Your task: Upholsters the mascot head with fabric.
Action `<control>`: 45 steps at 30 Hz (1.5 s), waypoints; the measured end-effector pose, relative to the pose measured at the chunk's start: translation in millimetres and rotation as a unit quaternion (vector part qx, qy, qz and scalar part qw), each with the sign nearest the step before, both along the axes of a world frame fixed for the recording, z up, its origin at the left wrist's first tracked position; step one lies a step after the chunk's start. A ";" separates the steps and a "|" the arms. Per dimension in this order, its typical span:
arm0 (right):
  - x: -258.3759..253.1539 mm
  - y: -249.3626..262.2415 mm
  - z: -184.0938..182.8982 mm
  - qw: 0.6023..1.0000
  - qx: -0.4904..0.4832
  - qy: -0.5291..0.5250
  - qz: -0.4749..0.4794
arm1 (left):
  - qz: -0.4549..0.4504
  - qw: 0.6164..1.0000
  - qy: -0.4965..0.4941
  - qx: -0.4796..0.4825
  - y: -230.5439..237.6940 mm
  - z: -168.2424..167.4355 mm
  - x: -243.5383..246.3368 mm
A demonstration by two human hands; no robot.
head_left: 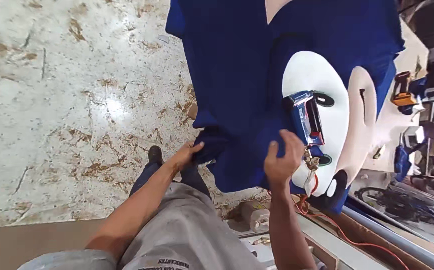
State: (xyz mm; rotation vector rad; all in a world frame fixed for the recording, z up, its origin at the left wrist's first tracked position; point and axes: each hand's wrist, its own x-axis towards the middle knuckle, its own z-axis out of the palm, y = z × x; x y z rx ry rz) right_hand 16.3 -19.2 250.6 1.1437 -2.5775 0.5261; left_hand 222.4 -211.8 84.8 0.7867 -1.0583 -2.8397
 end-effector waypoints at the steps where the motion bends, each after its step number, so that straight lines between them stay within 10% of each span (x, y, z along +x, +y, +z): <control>1: 27.0 -3.9 2.4 0.999 -0.005 -0.022 0.043 | 0.029 0.999 -0.009 -0.025 0.0 0.7 2.2; 6: 91.0 -31.4 -9.0 0.985 0.066 -0.083 0.133 | 0.095 0.969 -0.027 -0.228 -18.4 -0.2 -0.5; 12: 94.6 -59.1 -10.6 0.967 0.219 -0.044 0.123 | 0.127 0.991 0.006 0.039 -32.6 21.0 -15.2; 25: 80.1 -115.0 4.3 0.882 0.441 -0.136 0.101 | 0.205 0.940 0.105 0.250 -21.1 4.4 -15.8; 31: 69.0 -122.6 1.4 0.842 0.493 -0.173 0.133 | 0.182 0.981 0.030 0.067 22.6 -20.2 15.9; 35: 79.5 -93.1 -12.5 0.889 0.402 -0.093 0.197 | 0.184 0.971 -0.056 -0.145 -13.5 -12.4 0.8; 41: 77.1 -65.4 -31.1 0.933 0.244 -0.042 0.261 | -0.045 0.994 0.087 -0.041 -36.4 15.7 -45.1; 45: 104.3 -60.4 -33.3 0.936 0.266 -0.004 0.232 | -0.131 0.928 0.012 -0.348 -55.6 21.8 -46.7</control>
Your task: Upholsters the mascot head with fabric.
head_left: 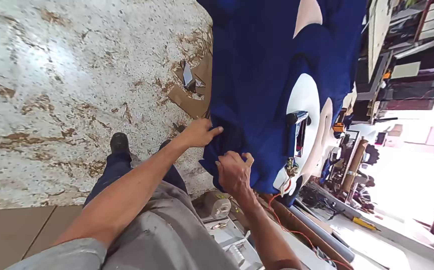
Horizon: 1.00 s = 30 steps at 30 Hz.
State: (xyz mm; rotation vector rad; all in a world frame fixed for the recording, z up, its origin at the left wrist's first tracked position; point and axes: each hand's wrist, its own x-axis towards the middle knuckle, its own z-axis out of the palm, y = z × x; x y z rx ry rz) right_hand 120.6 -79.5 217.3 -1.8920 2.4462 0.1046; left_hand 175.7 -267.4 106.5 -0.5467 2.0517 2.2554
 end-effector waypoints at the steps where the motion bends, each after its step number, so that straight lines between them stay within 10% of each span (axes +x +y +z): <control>1: 7.8 0.2 -2.9 1.000 0.000 0.013 -0.009 | 0.004 0.999 0.017 -0.047 -6.8 6.5 3.9; 6: 14.9 -2.0 -8.3 1.000 0.003 -0.022 0.010 | 0.025 0.988 0.153 0.004 -28.4 67.3 4.3; 16: 18.5 -46.3 -17.8 0.996 0.077 0.011 -0.046 | -0.181 0.956 -0.001 -0.229 -5.7 178.4 -108.0; 19: 4.2 -69.4 2.1 0.981 0.114 -0.106 -0.118 | -0.091 0.964 0.074 -0.238 -6.8 163.2 -82.2; 24: -26.7 -107.8 -12.1 0.967 0.179 -0.107 -0.147 | 0.328 0.934 0.106 -0.100 6.6 71.0 35.8; 30: -14.4 -178.9 -8.2 0.905 0.414 0.035 -0.088 | 0.297 0.873 -0.173 0.345 83.9 -23.0 54.6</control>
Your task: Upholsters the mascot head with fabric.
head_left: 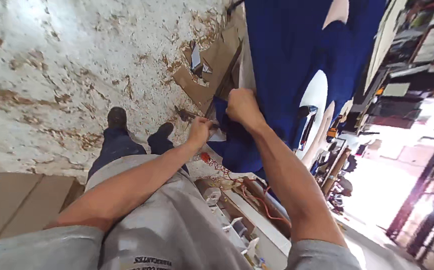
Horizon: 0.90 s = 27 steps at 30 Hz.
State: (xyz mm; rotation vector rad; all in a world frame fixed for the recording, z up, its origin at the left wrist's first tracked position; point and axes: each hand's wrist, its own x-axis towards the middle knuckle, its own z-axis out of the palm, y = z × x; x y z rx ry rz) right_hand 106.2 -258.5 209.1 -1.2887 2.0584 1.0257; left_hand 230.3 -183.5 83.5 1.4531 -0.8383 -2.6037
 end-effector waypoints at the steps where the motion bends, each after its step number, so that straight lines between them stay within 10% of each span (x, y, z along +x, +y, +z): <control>1: 6.4 -8.8 6.2 1.000 0.013 0.003 -0.007 | 0.019 0.999 0.010 0.030 5.4 3.2 -10.4; 9: 7.3 -9.8 5.3 0.999 0.029 0.015 0.028 | 0.172 0.983 0.005 0.062 8.1 50.2 -100.3; 14: 0.8 -3.4 26.0 0.996 -0.069 -0.036 0.051 | -0.124 0.983 -0.061 -0.119 -8.1 58.8 -105.4; 19: -11.0 66.3 76.0 0.934 -0.304 0.080 0.170 | 0.043 0.982 -0.113 0.143 -26.5 60.6 -119.9; 27: -53.3 129.9 54.7 0.918 -0.386 0.058 -0.076 | -0.025 0.990 -0.134 0.043 -19.6 44.8 -137.0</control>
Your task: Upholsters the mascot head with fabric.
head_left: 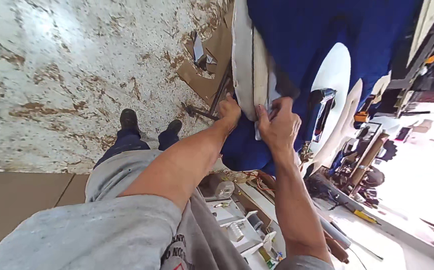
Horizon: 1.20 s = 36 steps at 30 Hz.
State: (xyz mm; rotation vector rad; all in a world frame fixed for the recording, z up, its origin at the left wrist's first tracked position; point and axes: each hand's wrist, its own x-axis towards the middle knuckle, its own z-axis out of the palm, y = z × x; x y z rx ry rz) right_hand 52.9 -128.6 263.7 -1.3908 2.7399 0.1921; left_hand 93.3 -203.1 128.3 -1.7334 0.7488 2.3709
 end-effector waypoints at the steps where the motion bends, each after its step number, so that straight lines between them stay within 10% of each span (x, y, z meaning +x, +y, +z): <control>1: -2.8 1.7 -4.0 0.999 -0.028 -0.004 0.046 | -0.024 1.000 0.001 -0.021 0.4 -2.4 -2.6; 7: -33.5 8.9 2.2 0.989 -0.059 -0.032 0.132 | -0.188 0.976 0.011 -0.113 -1.0 -16.1 -8.8; 10: -20.8 26.0 19.2 0.992 -0.124 -0.029 0.025 | -0.105 0.891 -0.040 -0.440 65.0 -55.3 -10.1; 13: 13.7 55.0 31.8 0.971 -0.141 -0.032 -0.191 | -0.190 0.962 0.063 -0.188 19.3 -17.8 6.9; 19: 31.7 57.8 1.2 0.967 -0.016 -0.138 -0.215 | -0.161 0.924 0.072 -0.338 41.6 -59.1 -0.6; 22: -2.0 34.5 13.4 0.796 -0.271 -0.483 -0.246 | -0.195 0.944 0.069 -0.258 35.1 -68.0 -13.4; 25: -32.3 5.5 6.4 0.580 -0.442 -0.546 -0.412 | -0.171 0.943 0.026 -0.284 63.0 -93.6 -28.3; 26: -37.7 8.9 4.4 0.562 -0.471 -0.560 -0.386 | -0.190 0.941 0.018 -0.279 58.3 -87.9 -30.8; 29: -33.0 50.5 2.3 0.730 -0.454 -0.469 -0.201 | -0.248 0.948 0.026 -0.195 18.4 -47.1 -20.4; 32: -11.0 106.0 -9.5 0.945 -0.247 -0.185 -0.104 | -0.156 0.903 0.130 -0.379 47.7 -71.7 -1.2; 33: -1.7 118.5 -15.6 0.974 -0.162 -0.131 -0.091 | -0.084 0.853 0.164 -0.488 63.6 -89.5 1.3; 36: 23.7 133.0 -34.5 0.994 -0.007 -0.060 -0.086 | -0.262 0.924 0.141 -0.239 18.6 -22.3 5.9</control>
